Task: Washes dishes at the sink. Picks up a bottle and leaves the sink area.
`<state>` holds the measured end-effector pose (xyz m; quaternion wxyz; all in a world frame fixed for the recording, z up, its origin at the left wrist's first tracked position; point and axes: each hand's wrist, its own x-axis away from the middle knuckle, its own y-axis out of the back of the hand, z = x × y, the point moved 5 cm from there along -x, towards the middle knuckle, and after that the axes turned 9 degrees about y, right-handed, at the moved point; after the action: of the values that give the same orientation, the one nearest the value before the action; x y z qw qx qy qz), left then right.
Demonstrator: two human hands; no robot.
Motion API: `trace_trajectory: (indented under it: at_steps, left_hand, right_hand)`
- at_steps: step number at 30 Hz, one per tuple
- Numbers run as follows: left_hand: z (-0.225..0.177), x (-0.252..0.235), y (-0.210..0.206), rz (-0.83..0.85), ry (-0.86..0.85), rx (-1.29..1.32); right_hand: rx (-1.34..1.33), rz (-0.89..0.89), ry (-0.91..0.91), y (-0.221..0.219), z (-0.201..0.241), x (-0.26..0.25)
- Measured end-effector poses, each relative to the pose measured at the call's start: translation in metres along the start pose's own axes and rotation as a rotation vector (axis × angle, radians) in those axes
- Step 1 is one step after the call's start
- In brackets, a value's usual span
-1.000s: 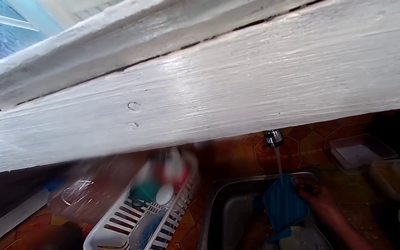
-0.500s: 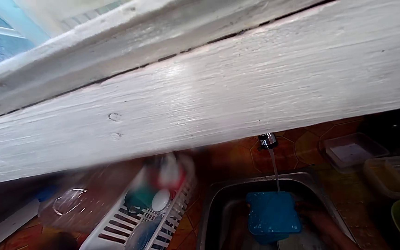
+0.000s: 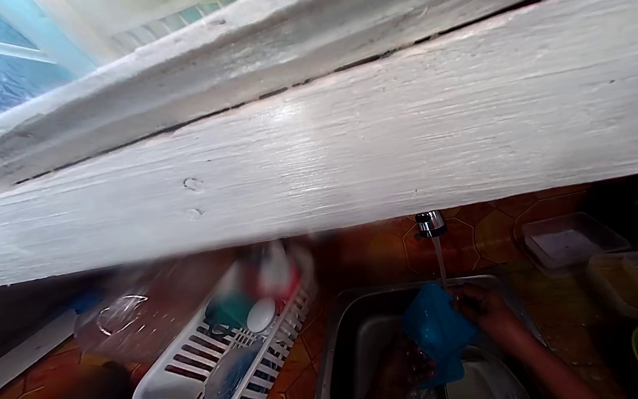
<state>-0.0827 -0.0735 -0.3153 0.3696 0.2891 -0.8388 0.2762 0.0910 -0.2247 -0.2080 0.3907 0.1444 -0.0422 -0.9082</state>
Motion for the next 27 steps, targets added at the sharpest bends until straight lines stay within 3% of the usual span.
trace_trajectory:
  at_steps: [3,7,9,13,16,22,27]
  left_hand:
    - [-0.012,0.007,0.002,0.077,-0.016,0.202]
    - [-0.021,0.015,0.004,-0.010,-0.036,0.337]
    - [-0.020,0.014,0.006,-0.009,-0.085,0.306]
    - [-0.013,0.011,0.008,0.025,-0.134,0.248]
    - [-0.004,0.006,0.013,0.030,-0.131,0.230]
    - [0.004,-0.004,0.017,-0.077,-0.068,0.071]
    - [-0.002,0.000,0.006,-0.059,-0.052,0.036]
  right_hand:
    - [0.021,0.020,0.154,0.004,-0.001,0.010]
    - [0.078,-0.090,0.212,0.004,-0.035,0.024]
    - [-0.031,-0.181,0.112,0.001,-0.054,0.030]
    - [-0.409,-0.355,-0.287,-0.008,-0.080,0.040]
    - [-0.530,-0.387,-0.389,-0.014,-0.087,0.039]
    - [-0.326,-0.286,-0.192,-0.010,-0.053,0.010]
    - [-0.220,-0.240,-0.092,-0.007,-0.030,0.005]
